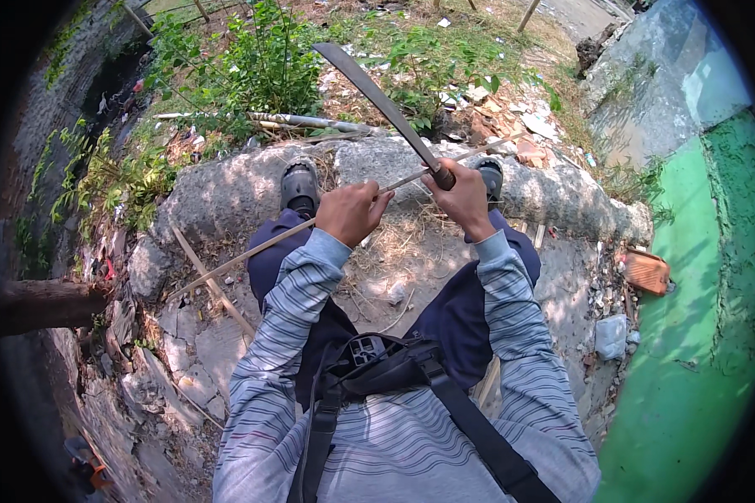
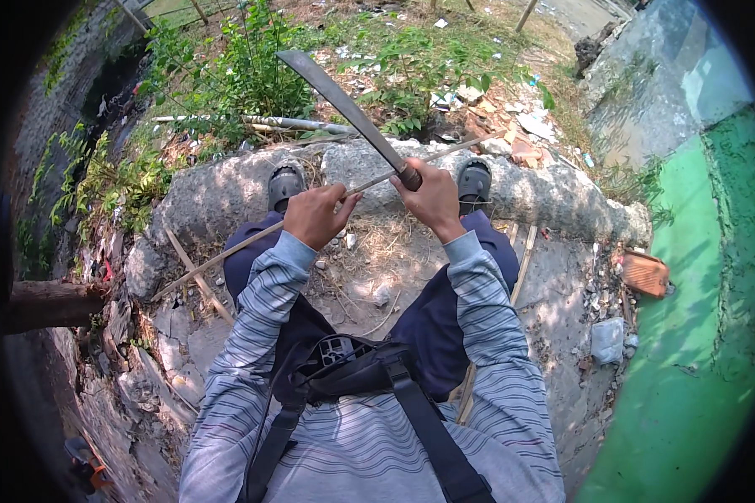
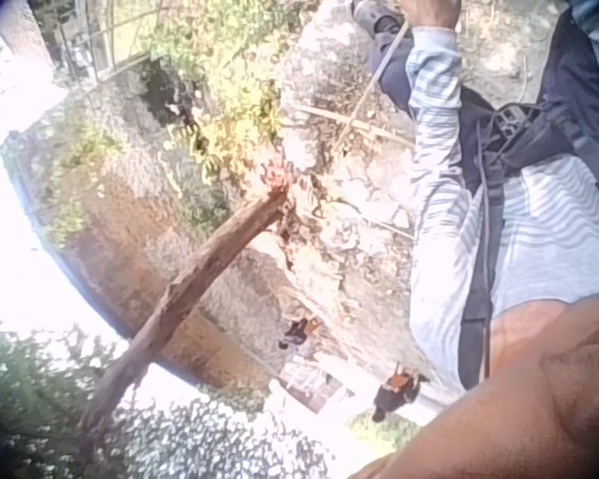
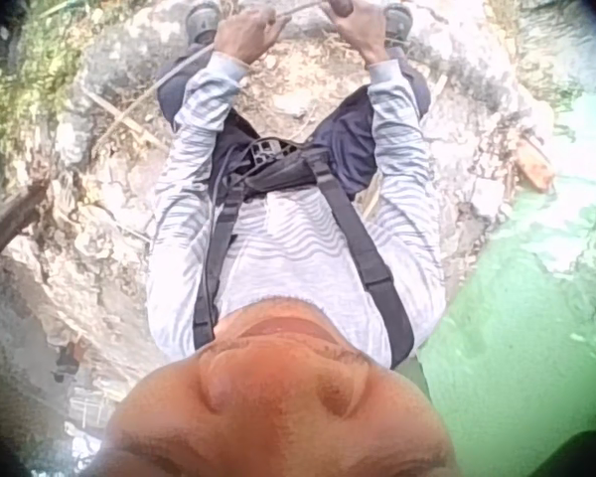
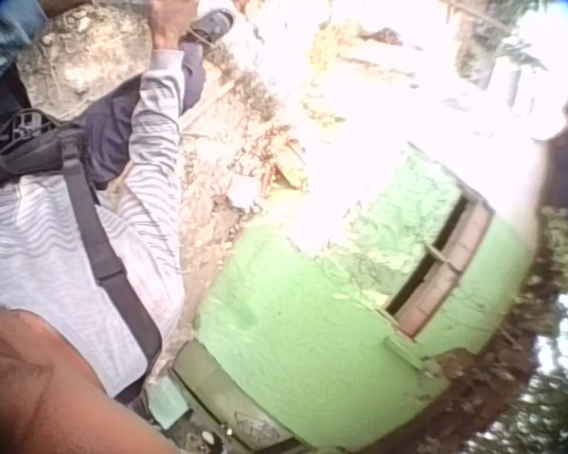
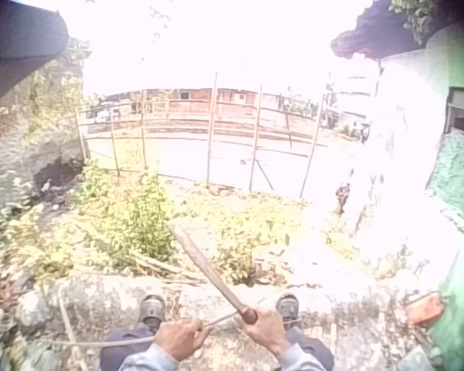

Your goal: The person scrapes a thin bamboo stick with a knife, bends the stick by hand, and then trims and shapes another bamboo piece using the knife.

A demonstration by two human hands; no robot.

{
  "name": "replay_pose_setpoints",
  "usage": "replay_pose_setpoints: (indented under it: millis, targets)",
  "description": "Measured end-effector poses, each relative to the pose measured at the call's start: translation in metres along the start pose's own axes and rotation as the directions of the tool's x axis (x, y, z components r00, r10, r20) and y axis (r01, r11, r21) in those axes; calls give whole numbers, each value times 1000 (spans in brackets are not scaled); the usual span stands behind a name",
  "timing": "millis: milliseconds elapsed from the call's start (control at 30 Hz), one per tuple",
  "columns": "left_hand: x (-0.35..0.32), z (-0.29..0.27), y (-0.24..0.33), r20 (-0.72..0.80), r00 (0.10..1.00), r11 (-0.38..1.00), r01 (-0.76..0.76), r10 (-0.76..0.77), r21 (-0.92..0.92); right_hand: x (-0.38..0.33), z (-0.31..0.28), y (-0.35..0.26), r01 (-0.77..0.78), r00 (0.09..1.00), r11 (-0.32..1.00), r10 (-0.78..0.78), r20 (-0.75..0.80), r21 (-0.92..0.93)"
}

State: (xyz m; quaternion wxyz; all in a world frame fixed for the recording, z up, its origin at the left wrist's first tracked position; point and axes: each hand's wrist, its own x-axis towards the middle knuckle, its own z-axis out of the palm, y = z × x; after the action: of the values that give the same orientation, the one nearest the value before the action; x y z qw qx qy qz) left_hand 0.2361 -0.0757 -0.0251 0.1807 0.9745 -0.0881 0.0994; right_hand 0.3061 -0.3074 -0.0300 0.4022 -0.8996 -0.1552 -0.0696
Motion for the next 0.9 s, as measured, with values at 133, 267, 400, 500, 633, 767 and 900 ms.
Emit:
replay_pose_setpoints:
  millis: [133,267,400,500,633,767,900]
  targets:
    - [-3,-6,-4,9,1000,998,18,-18,-59,-2,-1,-16,23,999,991,-18,37,-133]
    - [-6,-9,-10,-49,998,997,-43,40,-67,-4,2,-16,53,998,985,-48,36,-163]
    - [-9,-8,-14,-58,996,997,-64,61,-51,-5,5,-16,54,998,984,-47,42,-170]
    - [-9,-9,-13,20,1000,1000,-13,12,20,-5,3,-19,26,998,984,-15,63,-176]
    - [-9,-11,-11,18,1000,1000,-20,20,-1,-6,2,-16,20,997,983,-6,78,-182]
    - [-12,-9,-13,-77,996,995,-44,37,-91,-7,5,-16,49,998,985,-40,56,-167]
    - [-12,-8,-13,-107,994,989,-45,31,-138,-7,5,-19,-8,996,980,25,85,-198]
